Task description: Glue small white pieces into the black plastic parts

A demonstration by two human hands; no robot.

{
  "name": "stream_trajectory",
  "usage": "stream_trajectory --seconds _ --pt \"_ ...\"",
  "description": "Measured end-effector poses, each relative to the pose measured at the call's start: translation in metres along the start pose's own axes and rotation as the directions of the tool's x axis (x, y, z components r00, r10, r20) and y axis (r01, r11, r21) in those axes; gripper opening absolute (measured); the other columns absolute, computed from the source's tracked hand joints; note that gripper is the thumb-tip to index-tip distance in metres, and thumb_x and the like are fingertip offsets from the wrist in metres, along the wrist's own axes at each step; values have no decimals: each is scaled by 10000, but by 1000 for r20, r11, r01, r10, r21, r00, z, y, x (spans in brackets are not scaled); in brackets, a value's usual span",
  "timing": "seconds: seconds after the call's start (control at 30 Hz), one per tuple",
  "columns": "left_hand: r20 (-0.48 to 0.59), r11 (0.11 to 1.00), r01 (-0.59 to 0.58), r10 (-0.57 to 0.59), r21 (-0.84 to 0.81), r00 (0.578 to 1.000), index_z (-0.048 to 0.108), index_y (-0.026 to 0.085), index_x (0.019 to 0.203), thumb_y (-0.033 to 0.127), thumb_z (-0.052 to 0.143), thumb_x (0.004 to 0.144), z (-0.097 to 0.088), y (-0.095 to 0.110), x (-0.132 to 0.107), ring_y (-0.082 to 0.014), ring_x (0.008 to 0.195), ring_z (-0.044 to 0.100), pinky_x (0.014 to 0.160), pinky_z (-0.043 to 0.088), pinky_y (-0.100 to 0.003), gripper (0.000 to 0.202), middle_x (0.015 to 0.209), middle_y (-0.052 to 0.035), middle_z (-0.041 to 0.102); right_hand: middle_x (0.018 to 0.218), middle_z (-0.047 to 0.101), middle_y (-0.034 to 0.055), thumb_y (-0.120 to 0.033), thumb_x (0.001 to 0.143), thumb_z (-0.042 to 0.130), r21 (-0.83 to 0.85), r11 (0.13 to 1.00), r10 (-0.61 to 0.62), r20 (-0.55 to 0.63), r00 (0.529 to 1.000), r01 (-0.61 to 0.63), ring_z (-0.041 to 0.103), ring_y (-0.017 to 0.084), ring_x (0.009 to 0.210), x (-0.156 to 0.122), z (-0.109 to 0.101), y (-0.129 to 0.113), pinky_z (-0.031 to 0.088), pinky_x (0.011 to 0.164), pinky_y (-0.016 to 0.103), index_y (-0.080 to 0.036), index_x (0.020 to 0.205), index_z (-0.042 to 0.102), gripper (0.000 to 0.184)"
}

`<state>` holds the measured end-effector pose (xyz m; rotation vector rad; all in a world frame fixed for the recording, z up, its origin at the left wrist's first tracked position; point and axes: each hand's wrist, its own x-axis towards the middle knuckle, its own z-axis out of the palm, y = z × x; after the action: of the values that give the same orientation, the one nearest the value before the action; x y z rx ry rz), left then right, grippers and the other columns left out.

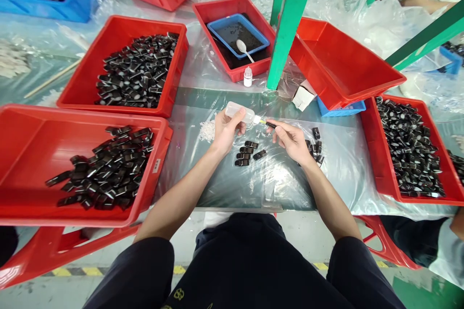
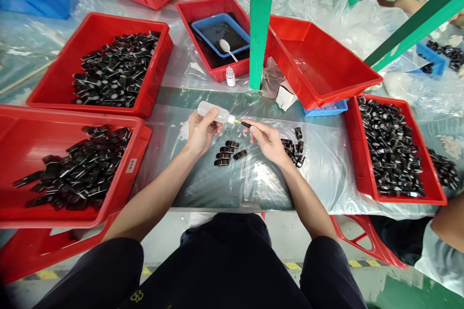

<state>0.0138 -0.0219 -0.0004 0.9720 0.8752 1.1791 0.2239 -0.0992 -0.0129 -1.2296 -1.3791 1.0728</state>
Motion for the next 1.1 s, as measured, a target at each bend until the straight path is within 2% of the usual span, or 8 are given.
stream_trajectory --seconds 0.1,0.3,0.47,0.67,0.9,1.1 --pt "4 1000 6 -6 -10 1000 734 203 789 740 987 677 1 0 0 -100 443 500 427 329 -262 605 559 26 577 972 781 60 -772 1008 748 -39 999 -24 -48 999 23 650 189 725 -1 0 -1 575 642 348 -299 1362 847 599" --pt "22 999 26 -26 -25 999 735 208 778 704 983 691 0 -1 1 -104 448 507 428 335 -253 561 549 24 588 1198 817 91 -651 1019 791 -82 995 -67 -87 994 60 671 206 786 -2 0 2 626 663 383 -325 1337 855 460" --pt "24 999 33 -32 -37 999 736 197 773 694 997 681 0 -1 0 -96 440 506 427 336 -248 569 544 32 575 1273 820 95 -578 1028 802 -91 993 -90 -100 991 81 660 195 794 -2 0 4 642 691 389 -325 1321 869 393" --pt "12 999 19 -18 -40 1000 725 204 773 681 995 696 1 -1 -1 -105 441 505 426 333 -260 554 541 27 571 1276 836 95 -551 1009 820 -97 992 -88 -120 989 77 658 196 800 -2 1 3 625 689 377 -316 1299 882 379" --pt "4 999 10 -10 -40 1000 737 196 767 716 1005 652 2 1 -2 -102 434 495 423 336 -257 596 532 25 576 1278 839 90 -515 1033 800 -117 987 -120 -108 987 107 665 189 819 -3 0 2 624 704 369 -315 1312 885 354" --pt "15 999 -22 22 -37 1000 768 185 769 750 1014 639 1 1 -2 -98 433 504 412 342 -250 630 546 19 599 1281 842 85 -557 1039 787 -151 981 -141 -114 983 123 694 194 820 -3 -1 3 632 700 367 -324 1312 888 373"
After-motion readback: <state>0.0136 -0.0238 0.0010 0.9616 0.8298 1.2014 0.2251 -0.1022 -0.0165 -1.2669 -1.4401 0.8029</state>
